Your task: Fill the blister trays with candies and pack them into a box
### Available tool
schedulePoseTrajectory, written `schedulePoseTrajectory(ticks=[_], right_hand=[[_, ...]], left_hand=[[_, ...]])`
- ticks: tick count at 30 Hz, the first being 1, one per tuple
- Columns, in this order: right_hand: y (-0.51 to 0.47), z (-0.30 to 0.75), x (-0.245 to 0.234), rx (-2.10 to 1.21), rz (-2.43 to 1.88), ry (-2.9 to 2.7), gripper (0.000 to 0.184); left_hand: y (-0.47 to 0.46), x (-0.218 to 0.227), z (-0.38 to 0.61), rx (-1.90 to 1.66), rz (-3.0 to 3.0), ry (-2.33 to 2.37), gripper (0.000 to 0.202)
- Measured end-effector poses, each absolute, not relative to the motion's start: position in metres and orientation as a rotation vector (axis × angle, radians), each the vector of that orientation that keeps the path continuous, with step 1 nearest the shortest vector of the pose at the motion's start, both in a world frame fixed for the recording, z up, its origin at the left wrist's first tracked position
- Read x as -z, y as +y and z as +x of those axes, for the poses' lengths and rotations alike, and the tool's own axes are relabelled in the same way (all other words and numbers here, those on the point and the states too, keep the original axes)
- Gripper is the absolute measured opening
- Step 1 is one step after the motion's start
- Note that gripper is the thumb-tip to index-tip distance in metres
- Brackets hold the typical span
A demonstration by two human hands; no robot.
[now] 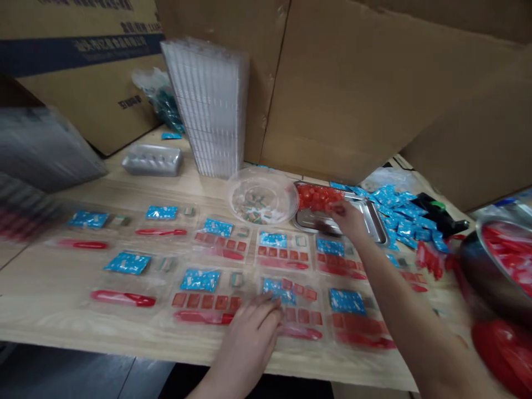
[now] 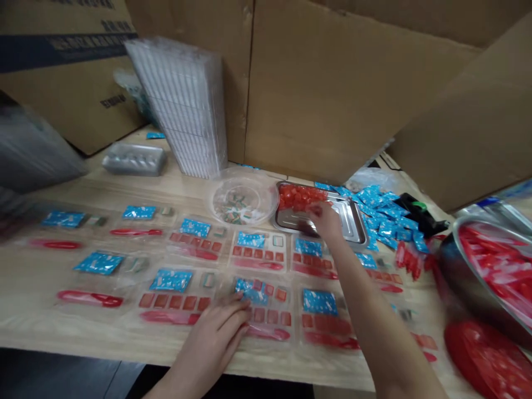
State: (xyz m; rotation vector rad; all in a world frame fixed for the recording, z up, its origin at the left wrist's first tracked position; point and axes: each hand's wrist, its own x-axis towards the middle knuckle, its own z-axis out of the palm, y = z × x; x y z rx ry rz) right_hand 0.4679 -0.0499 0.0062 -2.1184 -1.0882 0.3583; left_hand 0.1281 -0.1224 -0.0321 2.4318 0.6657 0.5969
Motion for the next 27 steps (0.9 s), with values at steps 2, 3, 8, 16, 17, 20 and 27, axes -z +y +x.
schedulePoseTrajectory(ticks=[2,3,8,16,17,20,27], right_hand=[[-0.069,0.453,-0.007,-0.527,-1.998,-1.015,0.019],[-0.080,0.443,-0.009,-0.670,-1.891,-0.939,0.023],[-0.126,0.375,-0.025,-1.344,-1.315,-0.486,0.024],[-0.151,0.304,-0.027,-1.453,-1.265,-0.438,0.022],[-0.153,0.301,-0.025,-1.422,-1.286,-0.463,0.023],[-0.162,0.297,-0.024,-1.197,-1.353,-0.673,0.027],[-0.178,0.287,-0.024,-0.690,-1.692,-1.132,0.017]], left_hand=[[-0.123,0.032,0.127,-0.595,2.409,0.653,0.024],[-0.122,0.030,0.127,-0.594,2.390,0.654,0.024],[-0.109,0.007,0.133,-0.799,2.179,0.706,0.022],[-0.079,-0.021,0.153,-0.991,2.179,0.596,0.012],[-0.079,-0.021,0.152,-0.984,2.158,0.599,0.012],[-0.083,-0.020,0.148,-0.927,1.968,0.680,0.010],[-0.093,-0.022,0.152,-0.840,1.694,0.738,0.017]])
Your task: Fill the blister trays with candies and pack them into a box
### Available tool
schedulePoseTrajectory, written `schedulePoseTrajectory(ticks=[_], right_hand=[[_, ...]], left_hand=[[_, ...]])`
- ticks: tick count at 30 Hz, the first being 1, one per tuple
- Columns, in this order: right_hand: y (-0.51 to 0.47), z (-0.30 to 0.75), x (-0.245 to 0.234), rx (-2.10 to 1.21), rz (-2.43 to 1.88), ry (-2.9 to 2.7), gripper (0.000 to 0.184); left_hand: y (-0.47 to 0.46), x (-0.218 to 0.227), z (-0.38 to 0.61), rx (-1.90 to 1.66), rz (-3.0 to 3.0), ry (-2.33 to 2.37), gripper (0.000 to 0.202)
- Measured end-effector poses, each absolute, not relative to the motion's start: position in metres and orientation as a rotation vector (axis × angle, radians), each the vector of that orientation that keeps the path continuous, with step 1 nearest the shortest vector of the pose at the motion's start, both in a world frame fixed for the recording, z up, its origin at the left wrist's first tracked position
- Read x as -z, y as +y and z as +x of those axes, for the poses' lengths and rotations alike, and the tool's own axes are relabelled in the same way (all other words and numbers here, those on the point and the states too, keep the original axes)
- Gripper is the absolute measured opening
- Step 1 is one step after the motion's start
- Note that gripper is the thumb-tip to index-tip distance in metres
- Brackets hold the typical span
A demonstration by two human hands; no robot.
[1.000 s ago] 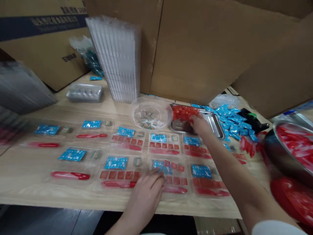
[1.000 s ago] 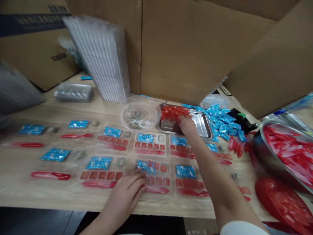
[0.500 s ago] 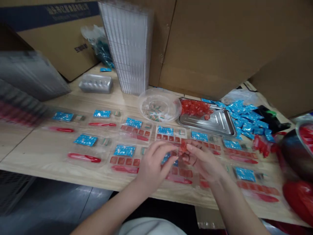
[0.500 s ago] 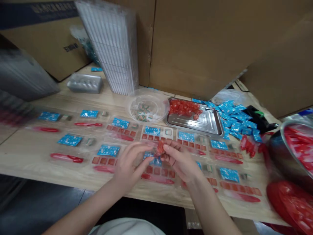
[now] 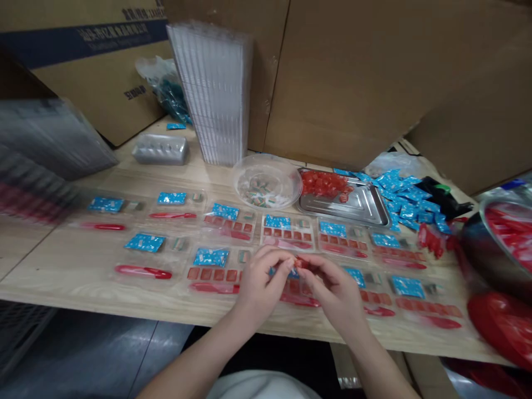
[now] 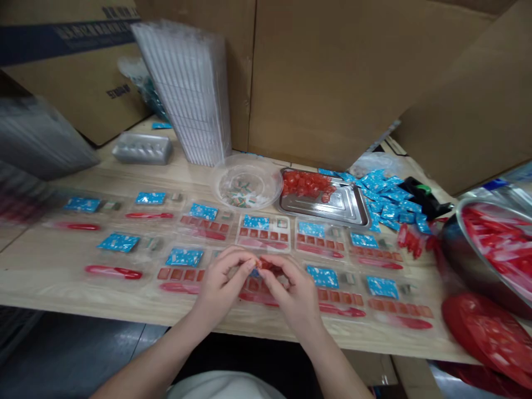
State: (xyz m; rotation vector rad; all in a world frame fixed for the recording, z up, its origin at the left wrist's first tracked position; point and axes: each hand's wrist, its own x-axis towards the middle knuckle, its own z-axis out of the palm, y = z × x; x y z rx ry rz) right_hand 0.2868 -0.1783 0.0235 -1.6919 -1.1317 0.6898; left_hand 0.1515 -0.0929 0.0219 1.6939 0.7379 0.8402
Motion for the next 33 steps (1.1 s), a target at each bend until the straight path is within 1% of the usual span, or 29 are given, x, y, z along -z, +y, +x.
schedulePoseTrajectory(ticks=[4,6,9,12,15,17,21,23,27,30,32,33], right_hand=[[-0.180,0.281,-0.022,-0.656,-1.730,-1.076,0.019],[-0.180,0.279,-0.020,-0.612,-1.726,-1.066,0.025],[-0.182,0.277,-0.017,-0.612,-1.716,-1.117,0.032],[-0.186,0.274,-0.014,-0.625,-1.706,-1.183,0.029],[-0.190,0.273,-0.012,-0.523,-1.721,-1.234,0.026],[-0.191,0.274,-0.011,-0.440,-1.752,-1.235,0.024],[-0.192,0.274,-0.010,-0.357,-1.783,-1.144,0.022],[-0.194,0.271,-0.010,-0.346,-1.773,-1.158,0.024],[-0.199,0.273,-0.014,-0.349,-1.815,-1.270,0.028],[-0.215,0.306,-0.029,-0.094,-1.916,-1.232,0.028],[-0.242,0.346,-0.044,0.217,-2.008,-1.071,0.028],[-0.260,0.370,-0.050,0.508,-2.067,-0.946,0.028]], left_hand=[[-0.097,-0.016,0.159,-0.805,1.457,0.765,0.016],[-0.099,-0.014,0.161,-0.752,1.365,0.744,0.017],[-0.100,-0.015,0.161,-0.751,1.496,0.739,0.017],[-0.101,-0.019,0.159,-0.786,1.671,0.784,0.015],[-0.100,-0.020,0.158,-0.747,1.703,0.815,0.018],[-0.101,-0.017,0.159,-0.697,1.652,0.765,0.020],[-0.105,-0.008,0.162,-0.563,1.368,0.611,0.009],[-0.109,-0.006,0.163,-0.492,1.290,0.585,0.012],[-0.113,-0.003,0.161,-0.526,1.581,0.633,0.010],[-0.110,0.000,0.155,-0.662,1.791,0.727,0.017],[-0.107,0.002,0.149,-0.728,1.817,0.852,0.025],[-0.105,0.002,0.147,-0.736,1.806,0.909,0.029]])
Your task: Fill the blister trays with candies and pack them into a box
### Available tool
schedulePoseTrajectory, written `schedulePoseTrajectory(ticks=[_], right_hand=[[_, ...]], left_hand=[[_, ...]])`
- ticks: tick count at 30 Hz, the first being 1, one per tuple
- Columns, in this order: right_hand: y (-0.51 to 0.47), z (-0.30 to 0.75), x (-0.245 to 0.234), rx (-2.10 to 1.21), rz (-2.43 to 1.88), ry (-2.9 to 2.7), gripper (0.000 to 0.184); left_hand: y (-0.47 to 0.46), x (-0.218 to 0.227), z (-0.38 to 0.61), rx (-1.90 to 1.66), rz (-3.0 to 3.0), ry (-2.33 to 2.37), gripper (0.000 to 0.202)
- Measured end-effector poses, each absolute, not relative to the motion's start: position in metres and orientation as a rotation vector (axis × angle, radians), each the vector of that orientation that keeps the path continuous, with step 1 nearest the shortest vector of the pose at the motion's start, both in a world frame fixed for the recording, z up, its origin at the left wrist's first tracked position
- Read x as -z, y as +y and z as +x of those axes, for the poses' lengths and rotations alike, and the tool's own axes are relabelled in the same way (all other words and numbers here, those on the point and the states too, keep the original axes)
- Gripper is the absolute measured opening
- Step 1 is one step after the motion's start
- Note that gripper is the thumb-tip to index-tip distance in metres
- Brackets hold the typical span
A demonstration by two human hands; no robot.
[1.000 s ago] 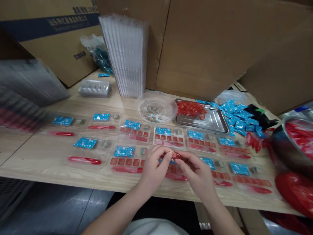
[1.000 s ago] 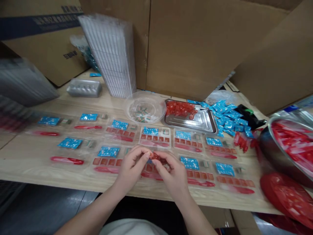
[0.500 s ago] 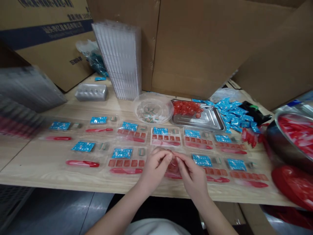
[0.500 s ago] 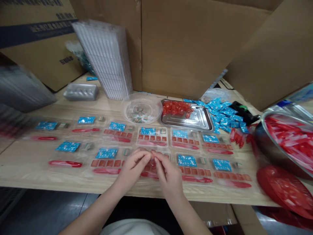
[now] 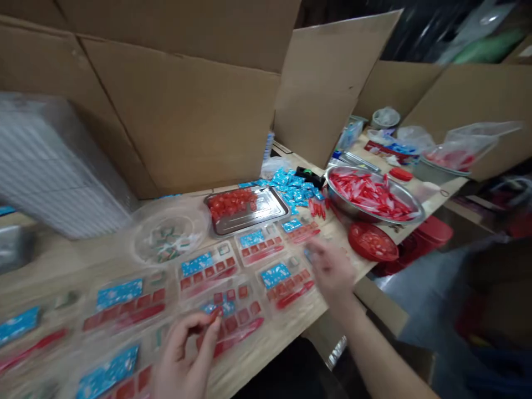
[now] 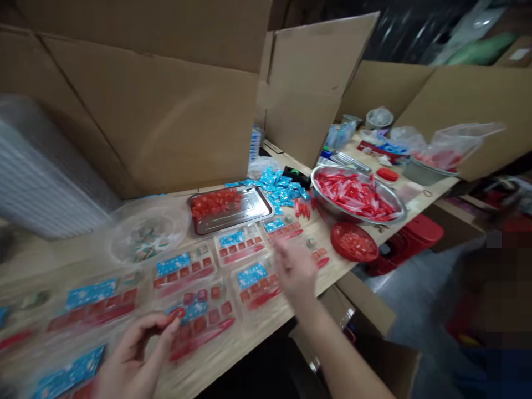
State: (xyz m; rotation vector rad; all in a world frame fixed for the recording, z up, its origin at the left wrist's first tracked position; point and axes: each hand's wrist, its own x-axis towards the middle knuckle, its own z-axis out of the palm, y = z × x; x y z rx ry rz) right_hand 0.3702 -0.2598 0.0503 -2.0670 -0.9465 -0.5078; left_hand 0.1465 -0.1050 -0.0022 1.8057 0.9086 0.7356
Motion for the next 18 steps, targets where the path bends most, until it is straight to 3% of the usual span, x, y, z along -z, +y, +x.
schedulePoseTrajectory(ticks=[2,4,6,9,15,18], right_hand=[[-0.298,0.421,-0.059,1.015,-2.203,-0.647,0.034],[-0.334,0.469,-0.057,1.141,-2.493,-0.487,0.041],[-0.362,0.504,-0.048,0.996,-2.820,-0.567,0.041],[-0.384,0.525,-0.029,0.916,-2.899,-0.586,0.040],[-0.356,0.487,-0.021,0.841,-2.725,-0.606,0.038],[-0.310,0.435,-0.028,0.403,-2.362,-0.808,0.032]], left_hand=[[-0.103,0.003,0.143,-0.722,1.759,0.981,0.034],[-0.102,0.003,0.144,-0.702,1.718,0.988,0.036],[-0.104,0.002,0.147,-0.690,1.689,0.967,0.036],[-0.108,-0.001,0.154,-0.651,1.596,0.926,0.036],[-0.116,-0.015,0.162,-0.562,1.059,0.874,0.033],[-0.116,-0.019,0.166,-0.439,0.733,0.807,0.033]])
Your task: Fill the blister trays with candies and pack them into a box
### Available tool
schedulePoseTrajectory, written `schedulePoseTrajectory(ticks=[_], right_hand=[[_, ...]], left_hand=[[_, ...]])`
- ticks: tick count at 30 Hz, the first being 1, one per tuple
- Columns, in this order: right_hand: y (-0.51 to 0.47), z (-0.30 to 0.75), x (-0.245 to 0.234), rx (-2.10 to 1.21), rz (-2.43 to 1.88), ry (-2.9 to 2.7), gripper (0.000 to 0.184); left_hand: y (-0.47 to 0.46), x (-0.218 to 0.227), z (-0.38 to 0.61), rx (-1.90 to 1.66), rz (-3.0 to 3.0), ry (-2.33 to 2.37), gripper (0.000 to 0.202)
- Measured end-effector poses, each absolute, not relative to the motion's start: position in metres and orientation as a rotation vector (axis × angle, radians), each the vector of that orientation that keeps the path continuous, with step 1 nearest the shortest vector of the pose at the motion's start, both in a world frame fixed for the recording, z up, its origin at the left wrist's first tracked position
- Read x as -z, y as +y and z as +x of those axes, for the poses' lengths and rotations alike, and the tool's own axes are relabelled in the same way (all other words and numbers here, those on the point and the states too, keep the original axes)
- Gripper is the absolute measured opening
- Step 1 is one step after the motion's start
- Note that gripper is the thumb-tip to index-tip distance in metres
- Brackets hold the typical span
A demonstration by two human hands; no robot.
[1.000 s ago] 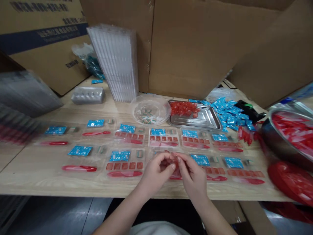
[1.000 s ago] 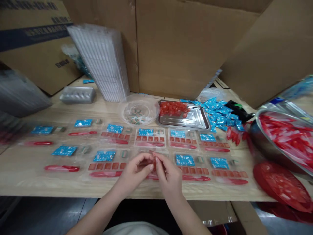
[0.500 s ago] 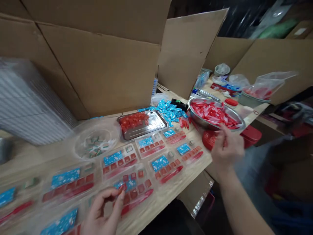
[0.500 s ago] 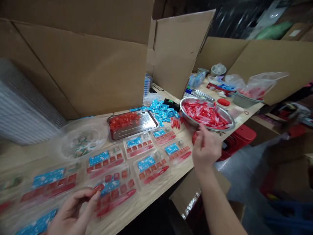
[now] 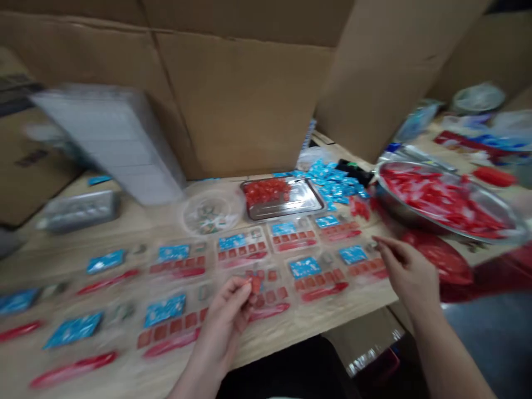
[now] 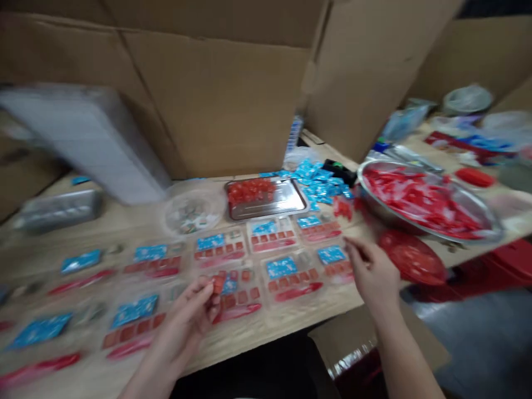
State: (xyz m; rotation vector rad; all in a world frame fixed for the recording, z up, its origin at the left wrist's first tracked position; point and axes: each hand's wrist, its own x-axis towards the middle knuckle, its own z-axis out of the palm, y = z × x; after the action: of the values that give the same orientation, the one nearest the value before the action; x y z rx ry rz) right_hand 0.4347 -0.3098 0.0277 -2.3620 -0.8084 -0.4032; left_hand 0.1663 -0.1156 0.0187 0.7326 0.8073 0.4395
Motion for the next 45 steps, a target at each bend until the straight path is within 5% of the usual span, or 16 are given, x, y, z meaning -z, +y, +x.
schedulePoseTrajectory(ticks=[4,10,19,41,45], right_hand=[[-0.244,0.346,-0.036,-0.358,-1.838,-1.364,0.034],[-0.195,0.294,-0.019,-0.562,-1.623,-1.579,0.020],[-0.145,0.301,-0.007,-0.202,-1.917,-1.805,0.013],[-0.142,0.292,-0.003,-0.149,-2.016,-2.017,0.015],[-0.134,0.372,0.000,-0.203,-2.101,-1.534,0.023]], left_hand=[[-0.116,-0.017,0.168,-0.425,0.598,0.791,0.033],[-0.121,-0.002,0.146,-0.489,0.935,0.792,0.020],[-0.121,0.023,0.120,-0.654,2.252,0.710,0.018],[-0.120,0.029,0.122,-0.633,2.241,0.706,0.016],[-0.119,0.029,0.121,-0.615,2.223,0.679,0.016]])
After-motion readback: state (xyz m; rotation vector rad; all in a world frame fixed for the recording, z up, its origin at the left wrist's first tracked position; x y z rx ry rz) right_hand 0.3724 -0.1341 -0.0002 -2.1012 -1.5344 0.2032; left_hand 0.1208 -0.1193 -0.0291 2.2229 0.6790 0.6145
